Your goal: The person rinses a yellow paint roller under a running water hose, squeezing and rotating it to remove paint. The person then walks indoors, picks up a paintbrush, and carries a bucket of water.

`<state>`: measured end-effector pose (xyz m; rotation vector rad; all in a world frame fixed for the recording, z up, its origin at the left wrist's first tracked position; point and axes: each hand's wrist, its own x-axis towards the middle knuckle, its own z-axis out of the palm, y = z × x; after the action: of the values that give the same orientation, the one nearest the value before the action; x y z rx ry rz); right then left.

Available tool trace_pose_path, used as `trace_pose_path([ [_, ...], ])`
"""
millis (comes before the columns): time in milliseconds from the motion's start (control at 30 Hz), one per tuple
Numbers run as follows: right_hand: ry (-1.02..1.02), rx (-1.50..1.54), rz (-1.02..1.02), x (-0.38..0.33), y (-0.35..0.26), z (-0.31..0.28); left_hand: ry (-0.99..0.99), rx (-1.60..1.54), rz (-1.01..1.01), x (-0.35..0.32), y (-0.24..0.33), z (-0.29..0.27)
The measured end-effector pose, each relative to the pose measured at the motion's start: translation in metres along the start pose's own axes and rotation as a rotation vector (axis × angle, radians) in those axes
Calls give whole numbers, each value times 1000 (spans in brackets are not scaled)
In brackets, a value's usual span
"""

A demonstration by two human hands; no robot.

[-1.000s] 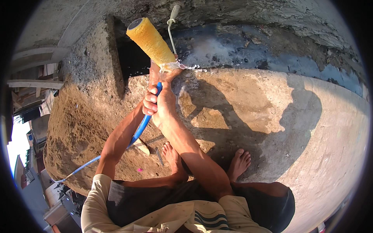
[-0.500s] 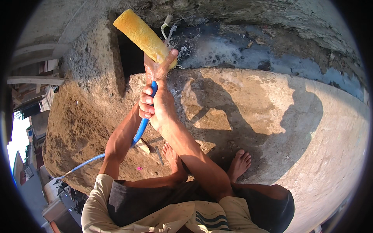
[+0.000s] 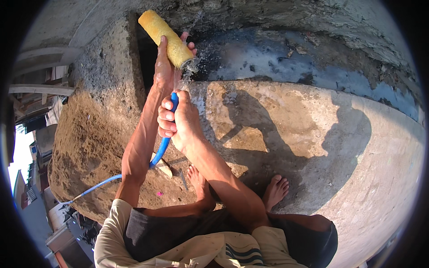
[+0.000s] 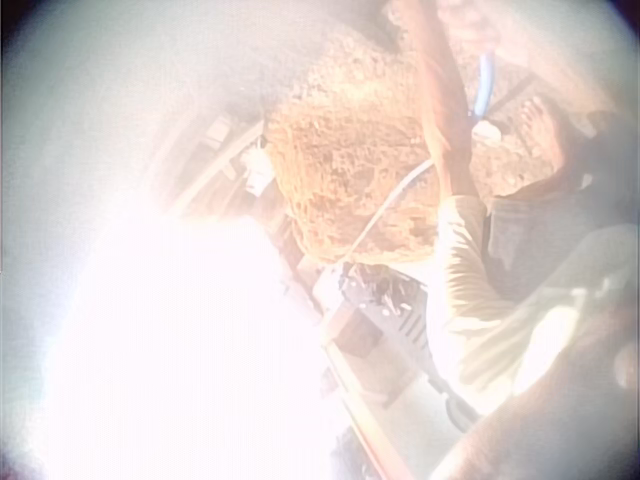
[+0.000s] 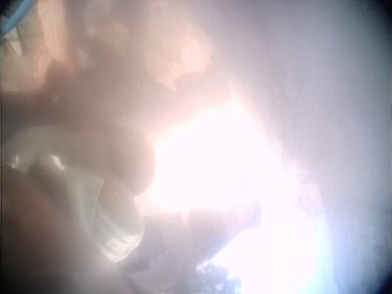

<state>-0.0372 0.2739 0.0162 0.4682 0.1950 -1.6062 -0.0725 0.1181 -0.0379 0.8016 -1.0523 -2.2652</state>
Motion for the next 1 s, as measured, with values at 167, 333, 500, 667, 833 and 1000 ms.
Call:
trace_pose_path([
  [167, -1, 8, 0, 3, 0, 2, 76, 168, 38, 10, -3, -7],
  [333, 33, 6, -4, 5, -4, -6, 303, 265, -29, 3, 3, 26],
  [500, 27, -8, 17, 8, 6, -4, 209, 187, 14, 11, -6, 20],
  [667, 23, -6, 6, 8, 3, -2, 147, 211, 100, 13, -2, 25],
  [833, 0, -42, 26, 4, 2, 10, 142, 300, 123, 17, 10, 7],
  [1000, 0, -61, 22, 4, -2, 6, -47, 146, 33, 25, 2, 5],
])
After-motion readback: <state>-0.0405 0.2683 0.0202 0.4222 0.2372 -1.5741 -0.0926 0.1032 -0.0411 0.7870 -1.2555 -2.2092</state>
